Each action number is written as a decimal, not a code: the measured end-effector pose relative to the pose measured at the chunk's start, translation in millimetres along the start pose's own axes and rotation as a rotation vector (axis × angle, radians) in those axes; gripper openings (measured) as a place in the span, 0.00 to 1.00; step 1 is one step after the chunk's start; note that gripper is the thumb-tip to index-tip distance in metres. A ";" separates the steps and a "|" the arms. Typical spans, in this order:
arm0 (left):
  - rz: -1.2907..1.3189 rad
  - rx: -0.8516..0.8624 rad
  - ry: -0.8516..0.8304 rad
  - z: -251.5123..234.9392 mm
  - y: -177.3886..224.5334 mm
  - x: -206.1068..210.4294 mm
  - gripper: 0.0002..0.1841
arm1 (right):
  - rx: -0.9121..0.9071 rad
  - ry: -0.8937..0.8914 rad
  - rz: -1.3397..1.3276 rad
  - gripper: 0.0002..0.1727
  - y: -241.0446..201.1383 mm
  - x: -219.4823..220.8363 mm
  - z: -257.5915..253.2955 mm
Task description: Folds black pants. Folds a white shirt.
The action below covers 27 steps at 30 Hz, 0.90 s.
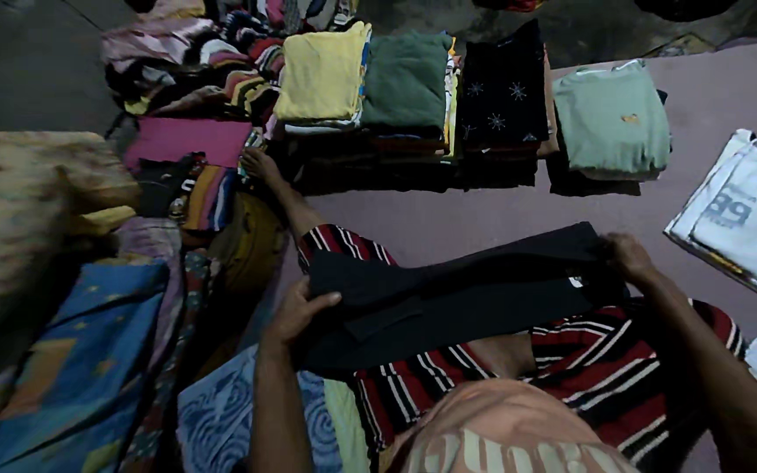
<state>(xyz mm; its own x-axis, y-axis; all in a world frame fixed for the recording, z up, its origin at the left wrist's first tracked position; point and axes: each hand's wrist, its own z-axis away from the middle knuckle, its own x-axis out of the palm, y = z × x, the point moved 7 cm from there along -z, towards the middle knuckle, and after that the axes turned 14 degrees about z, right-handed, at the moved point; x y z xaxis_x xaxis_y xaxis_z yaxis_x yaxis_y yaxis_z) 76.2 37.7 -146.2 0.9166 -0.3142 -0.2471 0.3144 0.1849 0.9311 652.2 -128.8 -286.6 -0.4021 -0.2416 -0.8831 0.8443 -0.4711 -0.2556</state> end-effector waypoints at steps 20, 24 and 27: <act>-0.184 -0.132 0.199 35.6 -25.7 -21.2 0.15 | 0.291 -0.048 -0.193 0.17 11.9 17.6 32.1; -0.208 -0.214 0.386 38.5 -71.4 -13.6 0.45 | 0.473 0.027 -0.349 0.42 10.5 21.1 29.1; -0.262 -0.285 0.410 39.9 -88.3 16.4 0.59 | 0.541 -0.085 -0.215 0.44 -2.6 37.3 25.0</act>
<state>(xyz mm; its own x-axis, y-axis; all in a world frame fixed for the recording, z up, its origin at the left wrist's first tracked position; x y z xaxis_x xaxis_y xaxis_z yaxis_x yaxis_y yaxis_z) 53.6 -20.9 -221.8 0.8019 -0.0070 -0.5974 0.5467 0.4118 0.7290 626.2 -157.8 -309.0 -0.5902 -0.1494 -0.7933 0.4491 -0.8774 -0.1688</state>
